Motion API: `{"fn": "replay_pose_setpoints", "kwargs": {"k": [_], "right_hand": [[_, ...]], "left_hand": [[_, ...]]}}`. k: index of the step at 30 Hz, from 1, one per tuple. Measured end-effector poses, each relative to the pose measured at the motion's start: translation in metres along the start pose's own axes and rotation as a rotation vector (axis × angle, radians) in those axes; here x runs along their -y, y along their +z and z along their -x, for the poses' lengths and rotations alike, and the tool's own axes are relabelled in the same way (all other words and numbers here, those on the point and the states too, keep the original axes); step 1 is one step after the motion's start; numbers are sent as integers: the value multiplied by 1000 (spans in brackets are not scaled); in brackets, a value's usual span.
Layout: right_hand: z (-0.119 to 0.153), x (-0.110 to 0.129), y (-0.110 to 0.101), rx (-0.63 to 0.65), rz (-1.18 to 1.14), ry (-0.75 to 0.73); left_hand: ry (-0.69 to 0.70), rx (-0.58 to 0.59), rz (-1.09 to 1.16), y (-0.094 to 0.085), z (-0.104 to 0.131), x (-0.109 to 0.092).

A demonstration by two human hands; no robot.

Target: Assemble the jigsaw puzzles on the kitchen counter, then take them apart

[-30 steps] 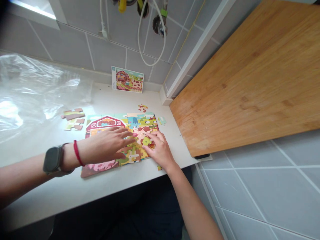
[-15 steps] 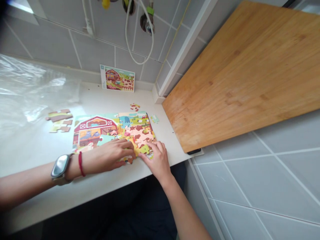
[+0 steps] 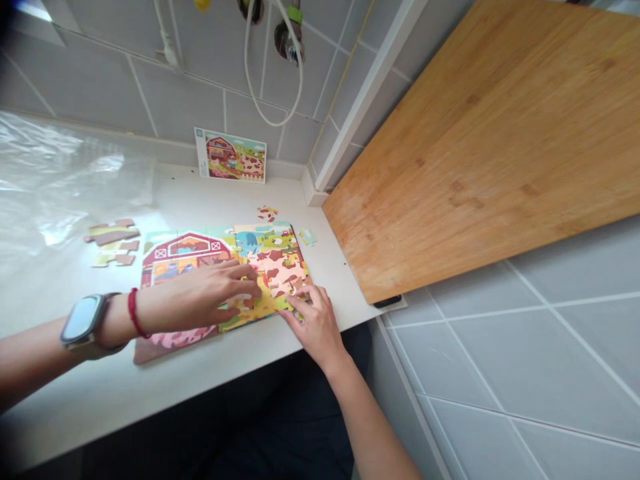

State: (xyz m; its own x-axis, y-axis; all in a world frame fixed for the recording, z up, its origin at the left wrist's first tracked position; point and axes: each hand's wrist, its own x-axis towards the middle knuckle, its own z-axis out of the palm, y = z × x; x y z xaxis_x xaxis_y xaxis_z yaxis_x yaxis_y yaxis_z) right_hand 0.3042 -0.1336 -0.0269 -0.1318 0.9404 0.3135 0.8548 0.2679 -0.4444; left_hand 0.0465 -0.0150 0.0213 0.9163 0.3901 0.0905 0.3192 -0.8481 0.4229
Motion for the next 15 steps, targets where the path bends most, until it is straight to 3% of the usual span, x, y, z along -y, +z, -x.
{"fn": "replay_pose_setpoints", "kwargs": {"k": [7, 15], "right_hand": [[4, 6, 4, -14, -6, -6], [8, 8, 8, -33, 4, 20]], "left_hand": [[-135, 54, -118, -2, 4, 21], [-62, -43, -121, 9, -2, 11]]}}
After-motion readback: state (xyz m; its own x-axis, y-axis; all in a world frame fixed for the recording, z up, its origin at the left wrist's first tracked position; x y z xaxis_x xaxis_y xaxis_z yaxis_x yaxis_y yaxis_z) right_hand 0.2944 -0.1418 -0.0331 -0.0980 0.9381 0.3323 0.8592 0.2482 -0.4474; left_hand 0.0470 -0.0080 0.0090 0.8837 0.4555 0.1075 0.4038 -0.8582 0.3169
